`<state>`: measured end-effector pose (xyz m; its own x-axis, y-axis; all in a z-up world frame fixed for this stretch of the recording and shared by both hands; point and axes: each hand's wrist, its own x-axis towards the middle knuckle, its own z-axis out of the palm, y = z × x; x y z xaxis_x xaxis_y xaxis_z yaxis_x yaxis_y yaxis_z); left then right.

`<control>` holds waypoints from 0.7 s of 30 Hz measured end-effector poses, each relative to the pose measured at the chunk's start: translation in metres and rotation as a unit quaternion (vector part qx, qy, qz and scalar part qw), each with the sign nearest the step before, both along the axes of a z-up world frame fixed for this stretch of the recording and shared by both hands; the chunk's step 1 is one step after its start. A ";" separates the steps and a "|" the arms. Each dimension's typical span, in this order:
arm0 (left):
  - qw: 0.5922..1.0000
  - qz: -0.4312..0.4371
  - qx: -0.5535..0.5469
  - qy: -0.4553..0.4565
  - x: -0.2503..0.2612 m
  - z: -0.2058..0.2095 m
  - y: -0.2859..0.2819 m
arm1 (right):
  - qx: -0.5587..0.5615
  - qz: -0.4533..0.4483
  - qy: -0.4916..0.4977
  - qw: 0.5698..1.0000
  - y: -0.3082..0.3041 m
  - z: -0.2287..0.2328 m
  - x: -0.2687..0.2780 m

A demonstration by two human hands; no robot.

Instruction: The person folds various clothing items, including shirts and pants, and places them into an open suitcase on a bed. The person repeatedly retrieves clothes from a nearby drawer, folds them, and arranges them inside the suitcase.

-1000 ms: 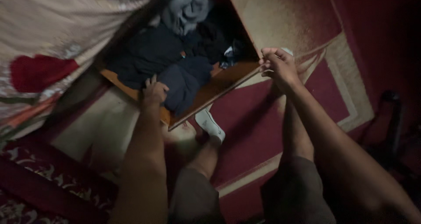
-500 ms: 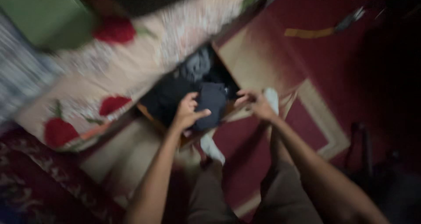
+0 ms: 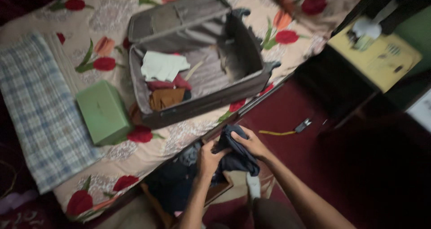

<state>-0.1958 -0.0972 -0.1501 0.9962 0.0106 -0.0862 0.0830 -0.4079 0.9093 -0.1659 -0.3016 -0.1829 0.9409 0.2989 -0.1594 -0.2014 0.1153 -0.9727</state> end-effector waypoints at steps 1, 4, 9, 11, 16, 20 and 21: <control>0.993 -0.019 0.090 -0.077 0.003 -0.004 -0.006 | -0.076 -0.033 -0.032 0.996 -0.012 0.008 0.007; 0.932 -0.041 0.272 -0.234 0.011 -0.004 -0.011 | -0.201 -0.119 -0.065 0.970 -0.043 0.023 0.026; 0.957 0.108 0.220 -0.155 0.052 0.038 -0.019 | -0.301 -0.159 -0.023 0.940 -0.094 0.034 0.056; 0.960 0.128 0.112 -0.222 0.073 0.071 -0.014 | -0.358 -0.134 -0.075 0.921 -0.111 0.042 0.077; 0.977 0.086 -0.078 -0.181 0.143 0.176 -0.001 | -0.270 -0.055 -0.170 0.946 -0.132 0.107 0.144; 0.944 -0.073 -0.157 -0.281 0.187 0.255 -0.022 | -0.164 0.063 -0.195 0.965 -0.119 0.214 0.182; 0.914 -0.147 -0.160 -0.342 0.198 0.272 -0.032 | -0.092 0.100 -0.240 0.961 -0.108 0.240 0.186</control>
